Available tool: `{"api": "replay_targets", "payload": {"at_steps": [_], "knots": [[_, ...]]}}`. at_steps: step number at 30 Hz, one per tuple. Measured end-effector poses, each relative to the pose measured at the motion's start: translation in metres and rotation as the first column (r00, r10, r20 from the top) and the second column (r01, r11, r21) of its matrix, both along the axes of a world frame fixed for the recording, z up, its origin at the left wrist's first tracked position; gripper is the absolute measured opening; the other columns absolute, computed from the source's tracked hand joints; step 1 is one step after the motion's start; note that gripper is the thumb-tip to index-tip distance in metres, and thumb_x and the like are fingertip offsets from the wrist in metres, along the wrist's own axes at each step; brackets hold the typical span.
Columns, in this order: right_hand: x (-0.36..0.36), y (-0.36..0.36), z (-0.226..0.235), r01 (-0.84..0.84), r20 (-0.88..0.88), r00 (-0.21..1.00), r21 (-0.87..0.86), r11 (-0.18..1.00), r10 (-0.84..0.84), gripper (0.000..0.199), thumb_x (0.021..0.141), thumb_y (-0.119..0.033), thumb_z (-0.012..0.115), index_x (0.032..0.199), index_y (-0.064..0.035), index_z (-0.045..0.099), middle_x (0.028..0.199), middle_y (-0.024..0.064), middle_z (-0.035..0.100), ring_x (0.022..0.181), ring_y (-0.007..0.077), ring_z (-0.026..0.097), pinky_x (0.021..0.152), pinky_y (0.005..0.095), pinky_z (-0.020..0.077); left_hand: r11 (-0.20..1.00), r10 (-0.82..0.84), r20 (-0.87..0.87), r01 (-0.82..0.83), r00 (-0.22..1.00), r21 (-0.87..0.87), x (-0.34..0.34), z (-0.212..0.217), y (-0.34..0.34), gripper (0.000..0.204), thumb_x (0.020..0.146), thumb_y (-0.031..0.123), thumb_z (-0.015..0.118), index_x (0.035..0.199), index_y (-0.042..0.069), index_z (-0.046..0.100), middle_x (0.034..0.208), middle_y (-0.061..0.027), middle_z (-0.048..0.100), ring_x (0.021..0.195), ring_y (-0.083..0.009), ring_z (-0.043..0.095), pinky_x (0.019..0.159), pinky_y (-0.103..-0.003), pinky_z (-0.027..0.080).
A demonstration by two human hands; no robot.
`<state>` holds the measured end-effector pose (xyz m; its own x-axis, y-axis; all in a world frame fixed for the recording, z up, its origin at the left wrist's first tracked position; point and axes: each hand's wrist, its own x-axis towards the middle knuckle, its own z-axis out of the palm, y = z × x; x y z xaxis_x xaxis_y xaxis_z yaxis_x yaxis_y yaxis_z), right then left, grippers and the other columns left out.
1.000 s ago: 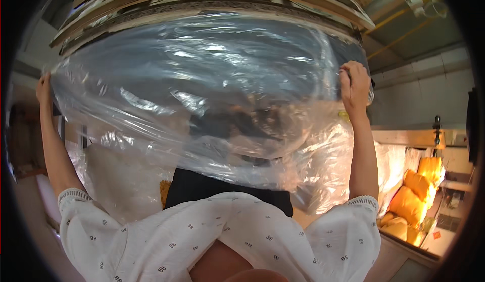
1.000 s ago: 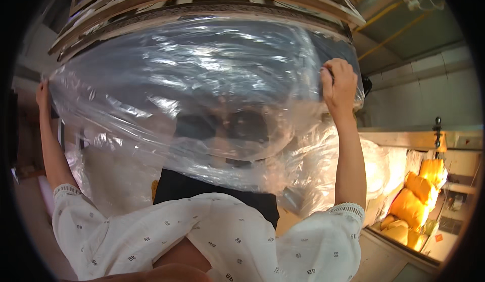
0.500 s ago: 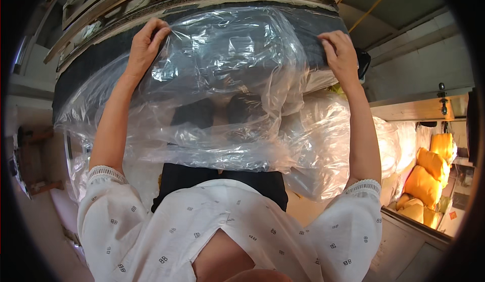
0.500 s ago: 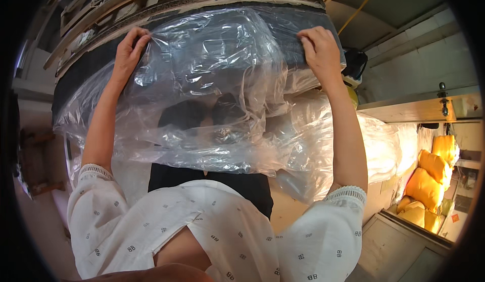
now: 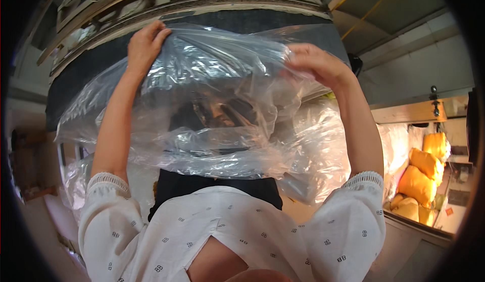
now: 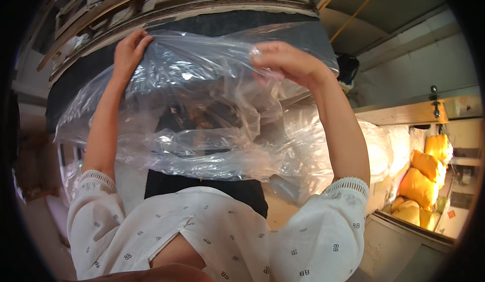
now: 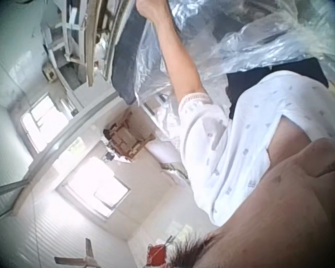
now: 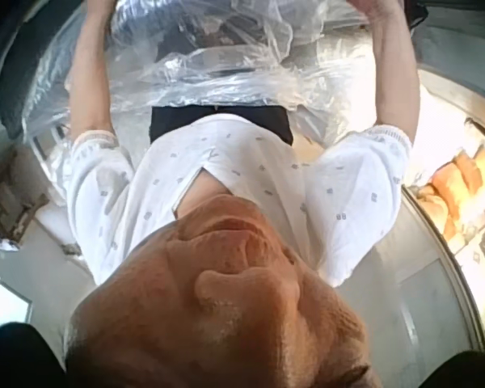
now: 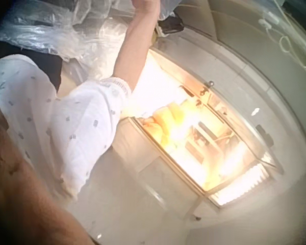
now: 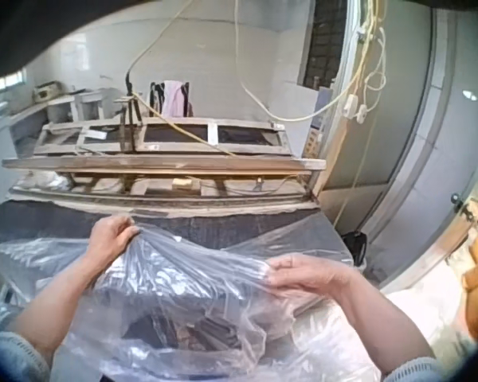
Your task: Wrapping a large foam or rubber object in clear plastic sheeting at a workbench.
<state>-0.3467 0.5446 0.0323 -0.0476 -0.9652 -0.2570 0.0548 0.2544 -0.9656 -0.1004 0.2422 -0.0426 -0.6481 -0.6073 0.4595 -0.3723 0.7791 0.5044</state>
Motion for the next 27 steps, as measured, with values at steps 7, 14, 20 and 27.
{"api": "replay_targets", "payload": {"at_steps": [7,14,20,27], "knots": [[-0.048,0.115,0.058,0.379,-0.494,0.809,0.025,0.925,-0.318,0.023,0.079,-0.028,0.063,0.077,-0.0055,0.059,0.057,-0.005,0.046,0.05,0.0022,0.041,0.046,0.0191,0.0296,0.998,0.069,0.064,-0.068,0.996,-0.02,0.003,0.002,-0.016,0.024,0.082,0.033,0.061,0.089,0.01,0.058,0.078,-0.0092,0.064,0.072,-0.0277,0.062,0.061,-0.035,0.045],[-0.126,0.098,0.033,0.732,-0.431,0.387,-0.393,0.556,-0.815,0.017,0.076,-0.02,0.07,0.08,-0.007,0.06,0.069,0.0,0.059,0.06,0.0134,0.054,0.055,0.0264,0.0412,0.996,0.087,0.069,-0.089,0.994,0.029,0.006,0.006,-0.008,0.021,0.083,0.028,0.061,0.088,0.007,0.057,0.076,-0.0105,0.06,0.068,-0.0251,0.058,0.062,-0.032,0.044],[-0.169,0.075,-0.078,0.872,-0.19,0.293,-0.349,0.344,-0.937,0.032,0.072,-0.005,0.071,0.097,-0.0021,0.052,0.087,0.0076,0.061,0.079,0.014,0.057,0.071,0.0252,0.0464,0.994,0.008,0.006,-0.008,1.0,0.113,0.064,0.015,-0.017,0.016,0.086,0.017,0.059,0.086,0.001,0.054,0.07,-0.0024,0.052,0.064,-0.0084,0.046,0.061,-0.022,0.039],[-0.148,0.046,-0.051,0.715,0.102,0.512,-0.6,0.358,-0.853,0.032,0.075,0.005,0.063,0.103,-0.0025,0.05,0.105,0.0072,0.059,0.091,0.0119,0.055,0.081,0.0222,0.0447,0.991,0.118,-0.007,-0.117,0.993,0.062,0.138,0.008,-0.01,0.012,0.087,0.012,0.06,0.087,0.001,0.055,0.072,0.0001,0.05,0.069,-0.0058,0.044,0.064,-0.019,0.038]]}}
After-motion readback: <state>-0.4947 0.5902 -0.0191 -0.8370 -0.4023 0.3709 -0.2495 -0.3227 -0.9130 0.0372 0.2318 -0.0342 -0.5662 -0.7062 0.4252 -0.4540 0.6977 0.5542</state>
